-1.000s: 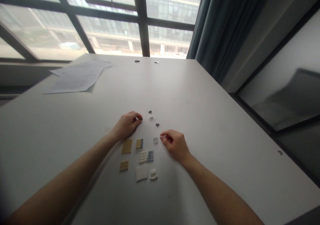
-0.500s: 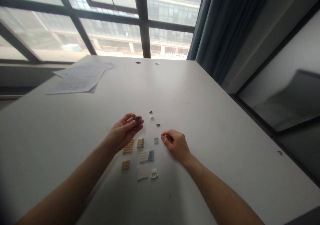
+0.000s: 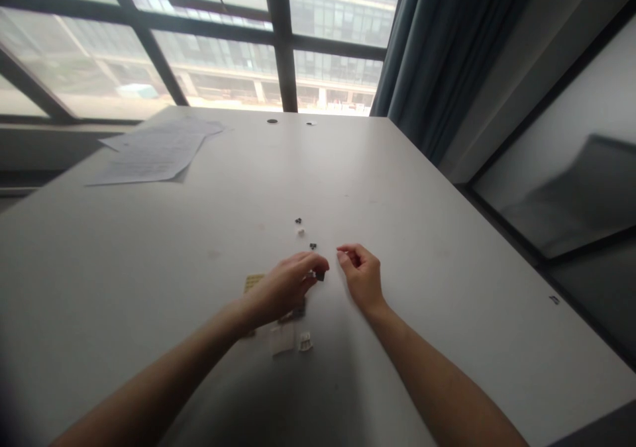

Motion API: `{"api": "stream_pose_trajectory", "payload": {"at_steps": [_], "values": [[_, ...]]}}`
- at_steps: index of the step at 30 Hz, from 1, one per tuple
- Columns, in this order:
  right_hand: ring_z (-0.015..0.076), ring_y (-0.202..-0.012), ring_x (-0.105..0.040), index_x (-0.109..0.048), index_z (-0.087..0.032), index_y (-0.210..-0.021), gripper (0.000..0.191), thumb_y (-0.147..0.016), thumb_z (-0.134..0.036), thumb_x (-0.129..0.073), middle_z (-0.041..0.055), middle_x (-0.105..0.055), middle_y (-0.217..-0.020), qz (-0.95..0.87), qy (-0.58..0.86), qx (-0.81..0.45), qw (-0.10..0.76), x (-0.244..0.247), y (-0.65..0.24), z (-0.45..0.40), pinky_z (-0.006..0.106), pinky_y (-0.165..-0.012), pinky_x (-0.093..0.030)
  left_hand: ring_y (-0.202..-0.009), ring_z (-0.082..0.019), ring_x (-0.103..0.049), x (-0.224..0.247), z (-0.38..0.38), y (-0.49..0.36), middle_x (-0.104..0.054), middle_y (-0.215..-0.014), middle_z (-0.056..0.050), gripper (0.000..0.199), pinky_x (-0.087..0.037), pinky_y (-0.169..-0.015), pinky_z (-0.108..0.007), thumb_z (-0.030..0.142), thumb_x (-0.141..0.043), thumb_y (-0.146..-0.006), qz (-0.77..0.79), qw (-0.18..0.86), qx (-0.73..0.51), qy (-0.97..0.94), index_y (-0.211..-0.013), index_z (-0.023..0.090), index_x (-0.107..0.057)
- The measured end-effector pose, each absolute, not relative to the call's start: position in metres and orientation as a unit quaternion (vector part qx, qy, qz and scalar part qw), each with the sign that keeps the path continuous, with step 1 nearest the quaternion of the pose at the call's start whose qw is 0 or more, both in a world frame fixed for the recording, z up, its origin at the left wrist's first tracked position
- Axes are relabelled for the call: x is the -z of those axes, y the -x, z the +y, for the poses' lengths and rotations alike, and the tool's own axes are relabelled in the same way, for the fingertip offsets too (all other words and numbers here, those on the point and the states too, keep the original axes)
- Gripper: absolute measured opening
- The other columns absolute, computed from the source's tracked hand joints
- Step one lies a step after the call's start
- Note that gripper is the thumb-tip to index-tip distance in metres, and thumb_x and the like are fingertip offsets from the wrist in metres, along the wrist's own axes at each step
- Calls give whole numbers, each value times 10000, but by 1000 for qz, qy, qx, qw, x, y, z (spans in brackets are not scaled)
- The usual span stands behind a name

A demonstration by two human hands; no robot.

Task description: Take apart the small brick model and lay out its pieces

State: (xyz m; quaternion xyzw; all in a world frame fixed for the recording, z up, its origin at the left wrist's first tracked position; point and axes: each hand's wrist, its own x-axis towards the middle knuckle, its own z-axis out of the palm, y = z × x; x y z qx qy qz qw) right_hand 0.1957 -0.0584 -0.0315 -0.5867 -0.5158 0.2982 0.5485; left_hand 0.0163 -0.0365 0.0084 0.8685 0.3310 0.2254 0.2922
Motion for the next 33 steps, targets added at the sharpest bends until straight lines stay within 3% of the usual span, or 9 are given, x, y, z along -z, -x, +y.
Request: {"api": "stream_pose_trajectory", "payload": {"at_steps": [5,11,13,16,20,24,33], "values": [[110,-529,-435,-674,-156,-851,199,-778,-333,-622,-39,-516,-587,-460,595,-292,591,36,-200,-52,234,-509,-379,-921,-180,-576,-3,-22,-32,-650,-990,-41,474,-453,-839,-297,-85,-474,-700,271,160,-126,-941,-1060,206,-577],[109,-529,-429,-666,-158,-850,197,-798,-338,-608,-43,-501,-588,-450,600,-272,603,39,-199,-54,233,-510,-379,-894,-185,-586,4,-14,-34,-664,-954,-35,435,-459,-819,-306,-49,-509,-720,262,146,-121,-946,-1061,208,-587],[114,-542,-445,-665,-160,-878,198,-815,-332,-592,-35,-521,-613,-484,599,-278,574,36,-202,-54,236,-522,-391,-947,-195,-587,3,-15,-27,-665,-1014,-44,425,-462,-860,-332,-18,-507,-759,273,152,-159,-937,-1110,212,-576],[136,-670,-522,-671,-180,-1003,250,-778,-288,-654,22,-616,-834,-641,549,-307,441,28,-213,-53,250,-602,-441,-1029,-208,-573,-1,-15,-4,-647,-1098,-63,350,-460,-920,-374,79,-513,-832,325,157,-260,-896,-1156,209,-549],[186,-905,-562,-647,-229,-1149,409,-745,-217,-709,73,-601,-1107,-778,475,-298,282,19,-223,-54,297,-777,-477,-896,-187,-601,0,-15,47,-642,-1031,-52,207,-508,-816,-339,231,-510,-879,420,143,-343,-828,-1074,210,-579],[212,-1004,-557,-660,-239,-1128,321,-812,-180,-646,73,-614,-1078,-801,489,-232,258,21,-216,-55,349,-887,-459,-839,-182,-597,16,-17,90,-654,-994,-43,226,-512,-720,-295,307,-529,-861,496,129,-359,-780,-1060,215,-587],[195,-915,-566,-662,-201,-924,108,-878,-183,-566,59,-623,-943,-794,511,-181,274,27,-205,-56,339,-856,-445,-800,-179,-610,33,-20,103,-686,-932,-37,255,-479,-622,-246,340,-534,-854,551,153,-379,-728,-1063,214,-611]]}}
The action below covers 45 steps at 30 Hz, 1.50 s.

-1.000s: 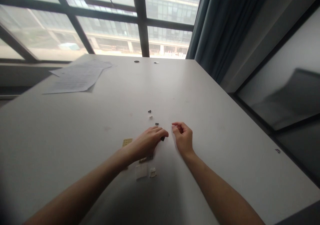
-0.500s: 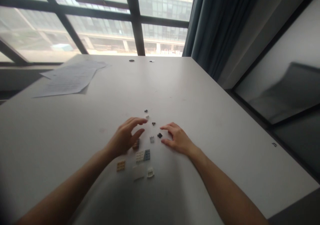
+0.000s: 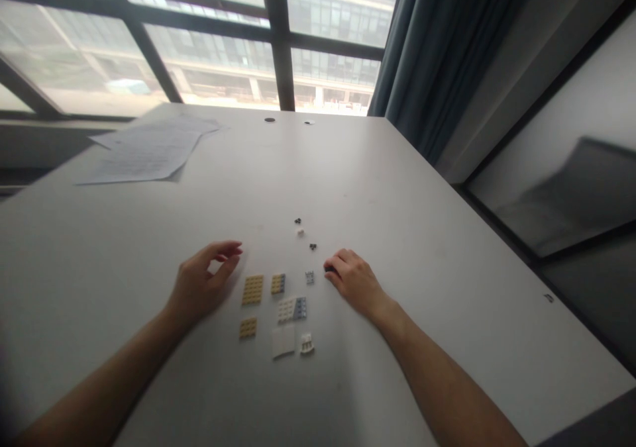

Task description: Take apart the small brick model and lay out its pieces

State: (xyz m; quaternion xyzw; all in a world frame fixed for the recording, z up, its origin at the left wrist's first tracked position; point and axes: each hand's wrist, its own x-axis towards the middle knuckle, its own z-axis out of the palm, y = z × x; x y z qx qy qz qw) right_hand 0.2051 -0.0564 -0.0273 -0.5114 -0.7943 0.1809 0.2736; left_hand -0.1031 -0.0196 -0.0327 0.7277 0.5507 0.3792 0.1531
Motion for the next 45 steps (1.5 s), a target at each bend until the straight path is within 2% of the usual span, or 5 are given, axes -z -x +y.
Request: {"api": "stream_pose_trajectory", "payload": {"at_steps": [11,20,30,37,45], "values": [[142,-635,-511,-672,-155,-897,430,-815,-565,-574,48,-630,-763,-482,517,-474,525,35,-221,-43,282,-642,-451,-745,-169,-615,30,-20,101,-695,-904,-44,267,-488,-633,-251,359,-525,-854,563,160,-390,-711,-1030,190,-635],[201,-905,-555,-668,-209,-885,66,-845,-202,-616,57,-630,-930,-785,509,-209,283,27,-192,-64,352,-845,-448,-836,-198,-617,32,-23,99,-678,-926,-52,251,-521,-686,-274,355,-505,-862,543,151,-360,-744,-1004,210,-653],[184,-846,-561,-665,-204,-927,103,-840,-196,-611,44,-607,-900,-768,533,-217,281,25,-191,-65,315,-773,-461,-842,-188,-610,32,-23,97,-673,-905,-51,231,-513,-776,-298,305,-487,-867,521,150,-362,-758,-973,193,-659],[151,-712,-587,-662,-181,-1033,265,-788,-278,-631,41,-656,-857,-671,577,-292,362,22,-199,-52,287,-681,-494,-734,-171,-610,29,-21,95,-673,-825,-45,260,-513,-716,-299,358,-498,-860,543,201,-361,-731,-967,184,-659],[163,-576,-570,-676,-177,-699,296,-733,-471,-677,43,-654,-651,-644,663,-236,299,15,-180,-8,281,-572,-419,-837,-186,-630,13,34,59,-670,-994,-47,302,-489,-817,-317,221,-531,-804,511,166,-236,-809,-1075,224,-665]]}}
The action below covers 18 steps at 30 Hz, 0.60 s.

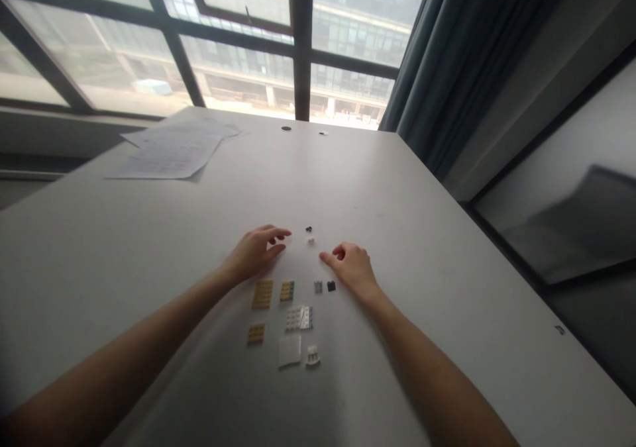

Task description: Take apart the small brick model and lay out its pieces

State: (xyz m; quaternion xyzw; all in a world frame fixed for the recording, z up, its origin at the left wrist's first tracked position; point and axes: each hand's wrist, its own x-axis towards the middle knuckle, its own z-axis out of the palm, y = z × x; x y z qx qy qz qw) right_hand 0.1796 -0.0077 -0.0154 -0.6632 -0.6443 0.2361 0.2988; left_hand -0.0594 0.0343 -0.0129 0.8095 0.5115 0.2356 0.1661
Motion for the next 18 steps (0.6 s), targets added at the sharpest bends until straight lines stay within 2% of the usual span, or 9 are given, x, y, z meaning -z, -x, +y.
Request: {"api": "stream_pose_trajectory", "payload": {"at_steps": [4,9,18], "values": [[196,-650,-580,-618,-193,-651,321,-739,-496,-681,64,-645,-685,-684,680,-128,233,19,-157,0,308,-635,-401,-857,-190,-634,12,64,34,-653,-1037,-50,374,-477,-833,-309,182,-534,-796,512,157,-215,-816,-1144,249,-652],[210,-701,-570,-601,-194,-675,162,-741,-322,-675,72,-633,-738,-689,674,-117,240,24,-150,4,322,-681,-389,-943,-212,-627,14,82,17,-623,-1097,-44,396,-460,-870,-312,177,-534,-807,509,165,-189,-824,-1162,311,-649],[161,-677,-505,-634,-182,-670,49,-708,-200,-660,31,-591,-724,-680,624,-213,319,23,-157,4,314,-739,-382,-928,-230,-604,17,88,15,-627,-998,-35,167,-409,-926,-364,181,-613,-758,523,251,-240,-778,-832,258,-741]]}}
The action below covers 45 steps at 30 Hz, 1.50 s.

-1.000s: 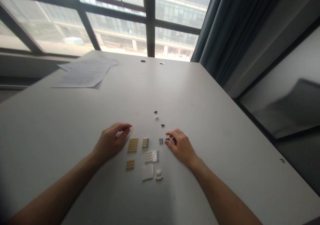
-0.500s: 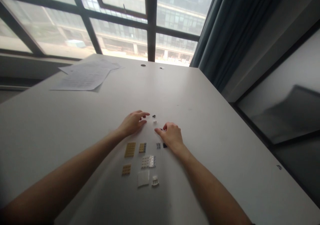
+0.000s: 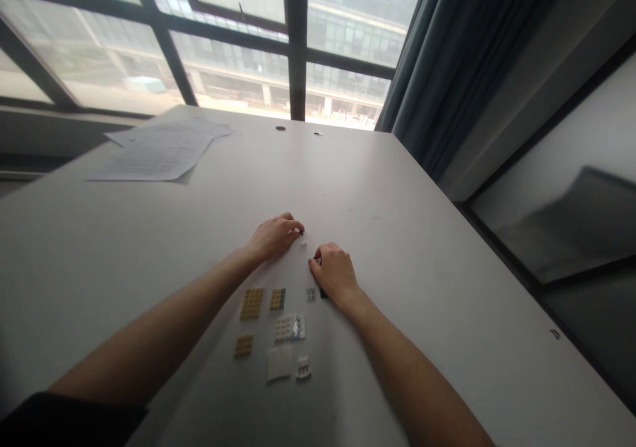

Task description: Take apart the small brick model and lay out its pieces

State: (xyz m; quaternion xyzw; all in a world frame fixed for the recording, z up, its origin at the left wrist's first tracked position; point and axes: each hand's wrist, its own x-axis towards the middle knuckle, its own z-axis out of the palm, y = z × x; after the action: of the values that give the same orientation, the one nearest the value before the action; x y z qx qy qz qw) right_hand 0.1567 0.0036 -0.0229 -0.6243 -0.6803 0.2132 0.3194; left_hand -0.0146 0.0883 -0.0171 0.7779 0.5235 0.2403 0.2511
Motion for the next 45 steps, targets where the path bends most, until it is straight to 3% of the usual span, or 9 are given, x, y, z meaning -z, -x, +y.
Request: {"api": "stream_pose_trajectory", "payload": {"at_steps": [4,9,13,16,21,25,28,40,45], "values": [[134,-606,-474,-635,-181,-688,109,-706,-281,-675,2,-565,-658,-637,590,-309,388,24,-165,4,278,-636,-392,-855,-196,-593,14,77,13,-630,-922,-39,63,-433,-875,-338,217,-662,-732,514,330,-322,-723,-762,206,-716],[93,-477,-359,-572,-197,-714,375,-834,-537,-466,-24,-496,-627,-518,503,-478,500,11,-175,-4,220,-425,-300,-674,-114,-570,2,32,6,-627,-895,-65,414,-483,-676,-269,500,-462,-896,472,447,-439,-621,-1065,161,-630],[71,-486,-352,-577,-198,-693,261,-731,-435,-679,-41,-479,-620,-284,309,-706,570,-1,-172,-17,183,-413,-302,-621,-78,-528,-9,2,1,-605,-817,-40,381,-463,-625,-225,467,-676,-780,327,655,-536,-419,-969,139,-635],[62,-495,-366,-596,-192,-685,236,-697,-381,-735,-45,-493,-619,-232,276,-742,565,-3,-172,-24,170,-420,-313,-596,-66,-509,-13,-6,0,-598,-773,-19,329,-446,-599,-206,384,-752,-723,299,715,-525,-352,-909,134,-648],[69,-513,-401,-635,-185,-705,209,-689,-359,-750,-38,-536,-624,-368,407,-636,543,7,-199,-49,198,-483,-340,-644,-101,-517,-21,-28,4,-607,-753,-10,161,-430,-639,-238,300,-662,-804,388,522,-387,-654,-901,174,-686],[106,-570,-455,-662,-184,-749,134,-715,-283,-745,-26,-540,-635,-658,504,-413,379,13,-225,-80,241,-559,-373,-832,-175,-555,-20,-56,-2,-649,-868,-29,96,-417,-784,-319,221,-643,-832,374,255,-214,-865,-917,216,-688],[127,-626,-494,-657,-184,-774,75,-768,-245,-701,2,-575,-716,-793,478,-261,273,17,-229,-94,258,-612,-390,-876,-211,-560,-10,-67,-13,-656,-898,-43,72,-409,-790,-346,231,-652,-832,370,156,-133,-906,-898,209,-675],[146,-710,-544,-645,-197,-905,102,-807,-219,-665,21,-606,-837,-826,485,-178,223,22,-225,-97,256,-677,-422,-906,-227,-551,2,-65,-25,-649,-903,-49,152,-386,-788,-358,343,-620,-859,403,94,-92,-906,-884,201,-666],[149,-712,-545,-643,-205,-862,66,-806,-171,-629,18,-601,-813,-816,499,-183,226,22,-223,-96,261,-677,-424,-847,-207,-546,3,-66,-23,-638,-860,-50,98,-379,-743,-338,227,-567,-884,375,85,-93,-918,-853,203,-657]]}}
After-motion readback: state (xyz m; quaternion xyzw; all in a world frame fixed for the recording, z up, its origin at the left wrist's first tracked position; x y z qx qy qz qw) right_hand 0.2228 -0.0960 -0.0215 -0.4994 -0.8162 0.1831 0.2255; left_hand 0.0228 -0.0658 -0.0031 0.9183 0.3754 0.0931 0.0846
